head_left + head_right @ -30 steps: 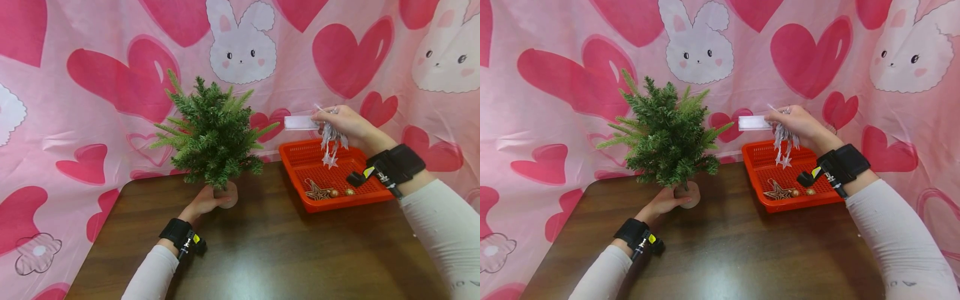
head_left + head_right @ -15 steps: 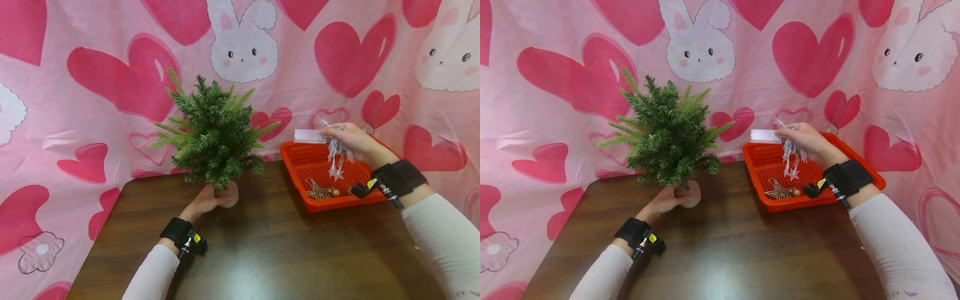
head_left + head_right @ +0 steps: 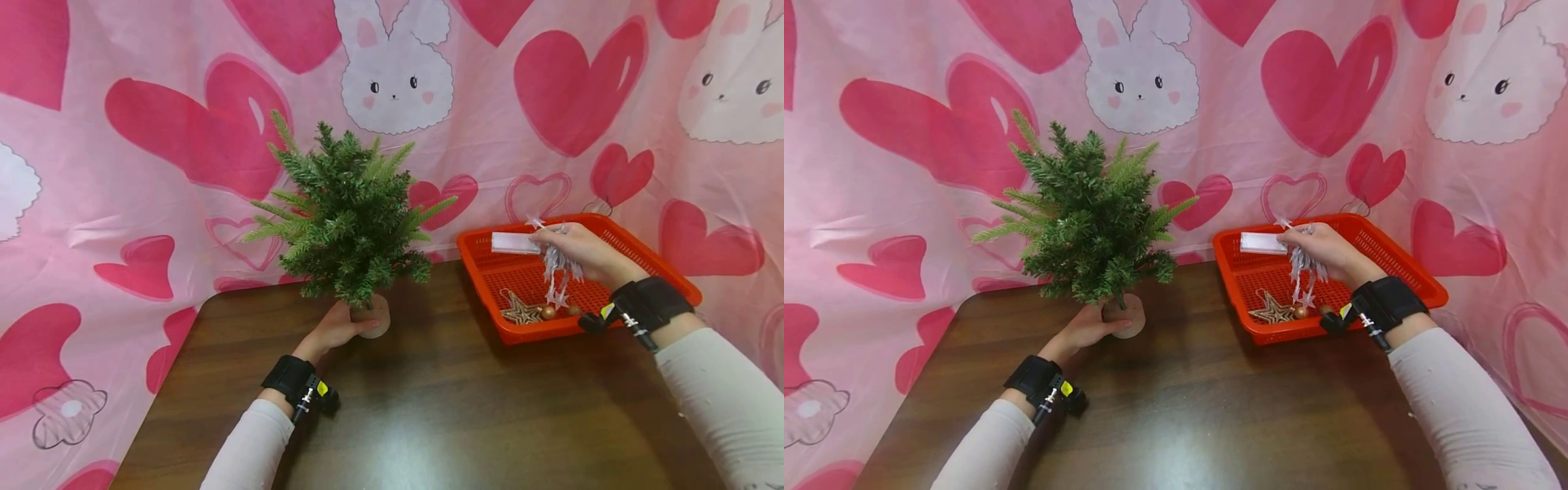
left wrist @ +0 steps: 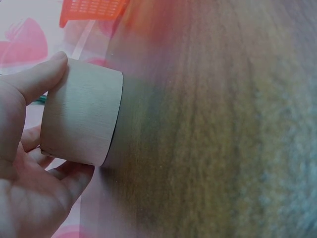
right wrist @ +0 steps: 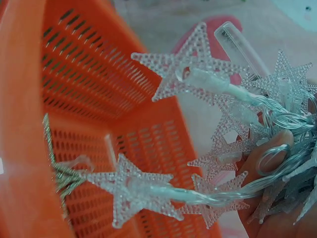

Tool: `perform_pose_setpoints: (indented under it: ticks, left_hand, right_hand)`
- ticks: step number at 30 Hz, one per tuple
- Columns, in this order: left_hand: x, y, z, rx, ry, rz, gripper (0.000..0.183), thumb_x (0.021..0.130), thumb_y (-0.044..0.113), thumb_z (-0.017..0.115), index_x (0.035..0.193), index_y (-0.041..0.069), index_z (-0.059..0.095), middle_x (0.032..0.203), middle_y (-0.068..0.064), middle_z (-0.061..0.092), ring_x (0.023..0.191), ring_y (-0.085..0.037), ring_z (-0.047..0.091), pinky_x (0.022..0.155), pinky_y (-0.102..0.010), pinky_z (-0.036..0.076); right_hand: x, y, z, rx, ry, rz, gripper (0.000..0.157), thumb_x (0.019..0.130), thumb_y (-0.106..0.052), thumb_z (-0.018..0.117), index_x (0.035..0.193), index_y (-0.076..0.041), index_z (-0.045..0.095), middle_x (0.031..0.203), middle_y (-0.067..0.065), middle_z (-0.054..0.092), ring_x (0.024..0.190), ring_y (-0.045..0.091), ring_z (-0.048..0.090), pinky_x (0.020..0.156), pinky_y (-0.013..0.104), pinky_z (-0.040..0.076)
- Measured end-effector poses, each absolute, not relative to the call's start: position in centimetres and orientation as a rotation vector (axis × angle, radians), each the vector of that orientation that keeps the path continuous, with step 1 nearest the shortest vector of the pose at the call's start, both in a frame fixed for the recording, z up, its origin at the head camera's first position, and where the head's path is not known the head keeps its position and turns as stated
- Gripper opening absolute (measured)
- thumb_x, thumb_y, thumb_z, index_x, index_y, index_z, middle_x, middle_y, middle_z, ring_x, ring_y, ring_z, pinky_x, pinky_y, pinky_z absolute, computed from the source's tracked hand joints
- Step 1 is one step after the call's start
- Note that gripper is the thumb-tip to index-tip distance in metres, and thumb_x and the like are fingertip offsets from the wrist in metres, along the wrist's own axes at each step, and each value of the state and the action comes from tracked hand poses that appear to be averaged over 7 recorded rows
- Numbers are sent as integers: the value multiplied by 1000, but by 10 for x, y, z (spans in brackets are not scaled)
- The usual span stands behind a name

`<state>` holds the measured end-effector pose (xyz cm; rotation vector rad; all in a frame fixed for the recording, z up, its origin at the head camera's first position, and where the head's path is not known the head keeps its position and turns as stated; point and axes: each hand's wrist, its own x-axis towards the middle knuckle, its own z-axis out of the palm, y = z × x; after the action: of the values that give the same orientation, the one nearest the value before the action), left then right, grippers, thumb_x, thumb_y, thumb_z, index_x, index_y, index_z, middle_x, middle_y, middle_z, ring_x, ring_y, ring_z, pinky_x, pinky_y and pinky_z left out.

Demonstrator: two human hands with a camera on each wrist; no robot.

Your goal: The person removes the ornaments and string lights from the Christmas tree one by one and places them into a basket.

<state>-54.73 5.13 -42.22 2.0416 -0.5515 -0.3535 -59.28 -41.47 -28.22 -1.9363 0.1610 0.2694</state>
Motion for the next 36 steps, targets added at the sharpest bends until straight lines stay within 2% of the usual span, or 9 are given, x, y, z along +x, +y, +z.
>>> perform_pose_setpoints:
  ticks: [8, 11, 16, 19, 22, 32, 36]
  left_hand:
    - [-549, 50, -422, 2049, -515, -362, 67, 88, 28, 75, 146, 27, 41, 149, -2, 46, 139, -25, 44, 109, -50, 40]
    - [-549, 49, -422, 2028, -534, -350, 66, 89, 27, 75, 145, 25, 41, 149, -2, 46, 139, -25, 44, 111, -51, 39]
    - [-548, 49, -423, 2017, -565, -332, 66, 89, 26, 75, 145, 23, 41, 148, -4, 48, 139, -27, 44, 111, -53, 38]
    - [-548, 49, -423, 2021, -559, -336, 66, 89, 26, 75, 145, 25, 41, 148, -4, 47, 138, -27, 44, 111, -52, 38]
    - [-549, 49, -422, 2025, -552, -342, 66, 89, 25, 75, 145, 25, 41, 147, -3, 48, 138, -26, 45, 111, -51, 39]
    - [-549, 51, -422, 2040, -542, -343, 62, 88, 28, 75, 141, 21, 45, 140, -6, 54, 133, -26, 50, 108, -49, 42]
    - [-550, 51, -421, 2055, -528, -359, 62, 89, 29, 75, 142, 20, 45, 141, -6, 54, 133, -25, 50, 106, -48, 43]
  right_hand:
    - [-590, -427, -298, -1942, 164, 329, 28, 99, -43, 57, 86, -21, 70, 72, -8, 64, 60, 9, 64, 59, 27, 57]
    - [-590, -430, -302, -1953, 169, 335, 29, 98, -44, 57, 88, -20, 70, 72, -7, 65, 60, 9, 64, 60, 28, 57]
    - [-590, -434, -313, -2015, 134, 359, 39, 98, -44, 57, 109, -8, 66, 80, -7, 67, 68, 9, 64, 67, 27, 57]
    - [-589, -437, -320, -2045, 104, 395, 51, 99, -44, 56, 124, 1, 58, 87, -7, 70, 77, 11, 66, 73, 28, 58]
    - [-589, -439, -327, -2043, 90, 434, 56, 100, -42, 54, 132, 4, 53, 94, -6, 73, 85, 14, 69, 79, 32, 59]
    - [-589, -442, -337, -2068, 59, 481, 54, 101, -40, 53, 129, 6, 56, 95, -3, 73, 89, 20, 70, 80, 31, 59]
    - [-590, -444, -338, -2076, 69, 523, 53, 101, -39, 53, 127, 7, 57, 96, 0, 73, 87, 18, 68, 80, 29, 58]
